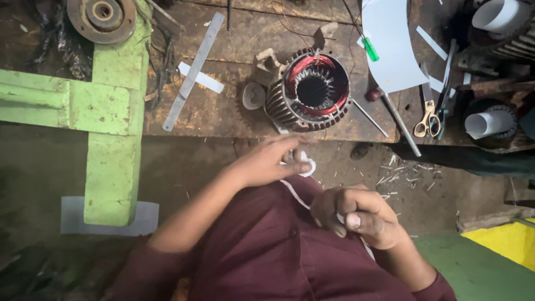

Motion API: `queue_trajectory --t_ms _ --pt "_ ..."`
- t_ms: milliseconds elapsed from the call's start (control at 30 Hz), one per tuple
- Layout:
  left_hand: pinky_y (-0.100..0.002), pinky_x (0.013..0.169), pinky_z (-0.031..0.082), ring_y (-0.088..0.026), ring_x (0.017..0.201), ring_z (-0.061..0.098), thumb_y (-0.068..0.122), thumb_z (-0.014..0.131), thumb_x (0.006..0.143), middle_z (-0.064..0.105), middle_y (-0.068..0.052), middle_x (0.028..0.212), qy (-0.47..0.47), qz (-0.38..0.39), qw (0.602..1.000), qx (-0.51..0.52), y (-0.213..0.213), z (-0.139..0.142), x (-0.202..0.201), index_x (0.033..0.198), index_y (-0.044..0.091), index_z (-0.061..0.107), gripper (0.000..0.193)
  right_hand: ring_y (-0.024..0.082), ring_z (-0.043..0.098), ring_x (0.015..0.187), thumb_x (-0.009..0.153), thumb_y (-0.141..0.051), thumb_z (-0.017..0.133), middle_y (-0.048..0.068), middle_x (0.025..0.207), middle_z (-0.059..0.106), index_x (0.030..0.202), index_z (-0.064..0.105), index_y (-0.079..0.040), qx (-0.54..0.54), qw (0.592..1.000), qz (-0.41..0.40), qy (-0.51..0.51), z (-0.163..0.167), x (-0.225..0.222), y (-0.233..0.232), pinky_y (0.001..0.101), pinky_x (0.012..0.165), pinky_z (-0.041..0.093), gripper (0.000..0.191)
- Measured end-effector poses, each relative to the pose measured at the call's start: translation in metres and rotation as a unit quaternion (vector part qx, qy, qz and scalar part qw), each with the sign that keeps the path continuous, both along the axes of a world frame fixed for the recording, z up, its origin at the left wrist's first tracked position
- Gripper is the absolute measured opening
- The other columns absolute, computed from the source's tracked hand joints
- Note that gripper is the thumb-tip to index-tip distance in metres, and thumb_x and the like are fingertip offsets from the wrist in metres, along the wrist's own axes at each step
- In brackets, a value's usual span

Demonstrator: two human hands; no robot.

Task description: The person lines the slots of an electric motor stator with strips of white insulating paper, pressing each strip into place by hand and trimming paper with scissors. They use a hammer and pliers on the stator, then fit the ribbed motor housing over the rewound stator at the end.

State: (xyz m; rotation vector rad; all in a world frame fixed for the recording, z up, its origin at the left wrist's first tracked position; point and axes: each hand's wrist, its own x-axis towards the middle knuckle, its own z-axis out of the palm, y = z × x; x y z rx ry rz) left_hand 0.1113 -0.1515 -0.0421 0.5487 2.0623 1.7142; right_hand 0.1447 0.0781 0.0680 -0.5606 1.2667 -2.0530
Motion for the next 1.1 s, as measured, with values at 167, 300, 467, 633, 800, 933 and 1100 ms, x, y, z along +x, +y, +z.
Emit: queue_trajectory --t_ms 167,300,467,633,800,933,1100 --pt "-0.045 0.089 0.054 -0.032 0.106 0.067 0.028 0.066 0.096 0.07 -0.015 0.108 -0.023 0.005 0.99 -0.138 -0.004 0.009 0.001 0.126 0.007 0.064 0.036 0.027 0.062 0.093 0.102 -0.016 0.056 0.012 0.094 0.066 0.086 0.053 -0.004 0.209 0.957 -0.035 0.197 0.013 -0.011 -0.013 0.043 0.094 0.051 0.02" --pt "-0.049 0.102 0.047 -0.039 0.124 0.061 0.02 0.057 0.102 0.067 -0.018 0.126 0.098 0.113 0.979 -0.141 -0.046 0.051 0.031 0.13 0.006 0.059 0.031 0.032 0.058 0.109 0.095 -0.014 0.067 0.014 0.11 0.062 0.099 0.064 -0.005 0.34 0.863 -0.057 0.369 0.027 -0.019 -0.031 0.0418 0.098 0.045 0.011" --pt "-0.044 0.105 0.049 -0.034 0.128 0.061 0.032 0.058 0.104 0.06 -0.021 0.137 0.026 0.009 0.997 0.069 -0.051 0.077 0.048 0.127 0.004 0.054 0.036 0.03 0.058 0.103 0.096 -0.017 0.072 0.012 0.106 0.058 0.108 0.068 -0.007 0.355 0.844 -0.063 0.398 0.033 -0.025 -0.038 0.0407 0.094 0.047 0.017" --pt "-0.038 0.079 0.061 -0.029 0.098 0.078 0.045 0.069 0.09 0.076 -0.015 0.102 0.004 0.17 0.979 -0.115 -0.033 0.084 0.027 0.139 0.008 0.055 0.062 0.03 0.069 0.096 0.103 -0.014 0.064 0.014 0.106 0.069 0.137 0.062 -0.005 0.456 0.759 -0.107 0.453 0.026 -0.066 -0.012 0.0404 0.082 0.055 0.036" --pt "-0.042 0.075 0.058 -0.034 0.087 0.077 0.045 0.07 0.093 0.078 -0.016 0.094 0.007 0.082 0.987 -0.139 0.007 0.056 -0.002 0.123 0.008 0.067 0.048 0.033 0.067 0.069 0.095 -0.024 0.075 0.011 0.086 0.068 0.137 0.07 -0.015 0.632 0.552 -0.073 0.539 0.006 -0.115 0.02 0.0439 0.06 0.052 0.044" --pt "-0.042 0.076 0.056 -0.033 0.088 0.076 0.048 0.065 0.096 0.077 -0.015 0.096 -0.04 0.13 0.987 -0.084 -0.003 0.029 -0.007 0.114 0.007 0.071 0.045 0.036 0.067 0.083 0.097 -0.026 0.077 0.011 0.094 0.067 0.107 0.066 -0.005 0.593 0.594 -0.15 0.523 -0.009 -0.129 0.054 0.0445 0.071 0.052 0.026" --pt "-0.046 0.066 0.055 -0.035 0.076 0.072 0.047 0.077 0.09 0.075 -0.015 0.087 0.097 0.201 0.9 -0.376 -0.047 0.03 -0.029 0.095 0.009 0.076 0.038 0.036 0.067 0.087 0.095 -0.019 0.078 0.009 0.096 0.068 0.098 0.067 -0.006 0.554 0.59 -0.204 0.551 -0.048 -0.155 0.063 0.0446 0.076 0.053 0.017"
